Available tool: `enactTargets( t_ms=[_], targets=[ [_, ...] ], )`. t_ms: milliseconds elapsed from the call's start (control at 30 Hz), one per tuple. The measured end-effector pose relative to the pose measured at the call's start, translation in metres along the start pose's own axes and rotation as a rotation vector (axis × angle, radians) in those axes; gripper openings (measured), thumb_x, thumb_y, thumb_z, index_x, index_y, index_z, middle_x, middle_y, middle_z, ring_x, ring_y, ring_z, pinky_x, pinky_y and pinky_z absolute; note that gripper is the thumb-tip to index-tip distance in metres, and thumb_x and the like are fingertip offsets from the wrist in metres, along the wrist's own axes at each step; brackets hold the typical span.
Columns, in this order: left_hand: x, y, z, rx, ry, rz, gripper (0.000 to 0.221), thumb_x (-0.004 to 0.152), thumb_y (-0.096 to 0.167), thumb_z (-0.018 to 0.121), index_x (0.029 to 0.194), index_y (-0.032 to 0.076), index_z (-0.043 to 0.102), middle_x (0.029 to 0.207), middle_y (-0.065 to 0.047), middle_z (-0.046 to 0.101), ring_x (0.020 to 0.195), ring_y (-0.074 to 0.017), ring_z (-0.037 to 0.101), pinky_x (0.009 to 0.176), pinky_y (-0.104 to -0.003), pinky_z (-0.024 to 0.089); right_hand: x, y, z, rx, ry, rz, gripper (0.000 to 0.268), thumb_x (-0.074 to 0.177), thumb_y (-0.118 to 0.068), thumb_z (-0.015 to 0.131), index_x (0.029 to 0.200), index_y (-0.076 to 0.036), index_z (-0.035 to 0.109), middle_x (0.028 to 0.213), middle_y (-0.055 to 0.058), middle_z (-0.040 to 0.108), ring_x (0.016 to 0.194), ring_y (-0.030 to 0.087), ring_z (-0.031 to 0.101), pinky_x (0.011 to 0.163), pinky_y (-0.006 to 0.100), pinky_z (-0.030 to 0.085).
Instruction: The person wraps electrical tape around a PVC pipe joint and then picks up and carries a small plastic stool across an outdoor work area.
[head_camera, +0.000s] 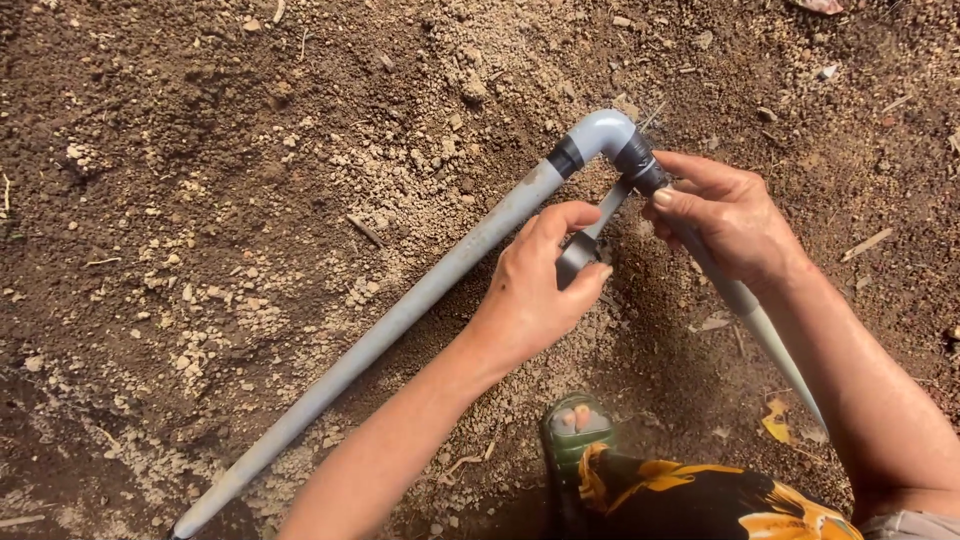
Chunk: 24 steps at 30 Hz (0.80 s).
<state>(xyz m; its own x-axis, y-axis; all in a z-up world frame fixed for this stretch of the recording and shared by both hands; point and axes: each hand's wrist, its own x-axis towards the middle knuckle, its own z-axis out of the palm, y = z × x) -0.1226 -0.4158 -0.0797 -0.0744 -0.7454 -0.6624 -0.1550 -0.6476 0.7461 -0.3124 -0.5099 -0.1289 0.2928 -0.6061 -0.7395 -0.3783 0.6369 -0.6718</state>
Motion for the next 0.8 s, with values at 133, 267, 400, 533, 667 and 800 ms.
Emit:
enactTargets(
  t_ms=[133, 267, 400, 533, 667, 800],
  targets=[
    [-0.011, 0.010, -0.004, 0.247, -0.065, 0.396, 0.040, 0.083, 0.005, 0.052, 0.122, 0.012, 0.045, 0.117, -0.014, 0.051, 0.097, -0.0201, 0.056, 0.087, -0.039, 0.052, 0.004, 0.003, 0.002, -0.045, 0.013, -0.046, 0.044, 0.080, -0.012, 0.061, 0.124, -0.017, 0.059, 0.099, 0.008, 0.064, 0.067, 0.016, 0.052, 0.056, 0.029, 0.043],
    [0.001, 0.036, -0.004, 0.254, -0.096, 0.635, 0.047, 0.086, 0.000, 0.056, 0.128, 0.016, 0.039, 0.119, -0.019, 0.049, 0.095, -0.0235, 0.059, 0.094, -0.042, 0.055, -0.010, -0.010, 0.019, 0.215, 0.075, -0.018, 0.042, 0.075, -0.005, 0.059, 0.117, -0.008, 0.063, 0.094, 0.006, 0.064, 0.071, 0.015, 0.051, 0.069, 0.028, 0.042],
    [0.034, 0.070, 0.005, 0.197, -0.142, 0.812, 0.040, 0.087, -0.002, 0.056, 0.120, 0.017, 0.042, 0.127, -0.017, 0.054, 0.115, -0.0292, 0.059, 0.101, -0.045, 0.055, -0.003, -0.007, 0.020, 0.159, 0.103, -0.082, 0.029, 0.079, -0.005, 0.058, 0.107, -0.009, 0.060, 0.088, 0.006, 0.062, 0.068, 0.015, 0.051, 0.065, 0.027, 0.042],
    [0.079, 0.080, 0.017, 0.141, -0.063, 0.927, 0.046, 0.085, -0.001, 0.069, 0.117, 0.023, 0.048, 0.124, 0.005, 0.061, 0.123, -0.0173, 0.059, 0.113, -0.034, 0.050, 0.010, -0.001, 0.011, 0.110, 0.137, -0.147, 0.017, 0.082, -0.005, 0.057, 0.098, -0.009, 0.058, 0.083, 0.005, 0.061, 0.065, 0.015, 0.051, 0.061, 0.027, 0.043],
    [0.105, 0.082, 0.031, 0.103, -0.004, 0.894, 0.045, 0.085, 0.001, 0.072, 0.120, 0.020, 0.053, 0.122, 0.002, 0.064, 0.123, -0.0133, 0.060, 0.113, -0.027, 0.047, 0.023, 0.012, 0.000, 0.062, 0.179, -0.204, 0.006, 0.085, -0.005, 0.056, 0.089, -0.009, 0.056, 0.077, 0.005, 0.059, 0.062, 0.014, 0.051, 0.057, 0.026, 0.043],
    [0.131, 0.078, 0.042, 0.119, 0.052, 0.970, 0.047, 0.077, -0.001, 0.077, 0.114, 0.018, 0.056, 0.115, 0.003, 0.068, 0.115, -0.0139, 0.064, 0.109, -0.027, 0.045, 0.036, 0.022, -0.003, -0.003, 0.201, -0.259, 0.010, 0.089, -0.005, 0.054, 0.079, -0.010, 0.054, 0.072, 0.005, 0.058, 0.059, 0.014, 0.051, 0.053, 0.026, 0.044]
  ],
)
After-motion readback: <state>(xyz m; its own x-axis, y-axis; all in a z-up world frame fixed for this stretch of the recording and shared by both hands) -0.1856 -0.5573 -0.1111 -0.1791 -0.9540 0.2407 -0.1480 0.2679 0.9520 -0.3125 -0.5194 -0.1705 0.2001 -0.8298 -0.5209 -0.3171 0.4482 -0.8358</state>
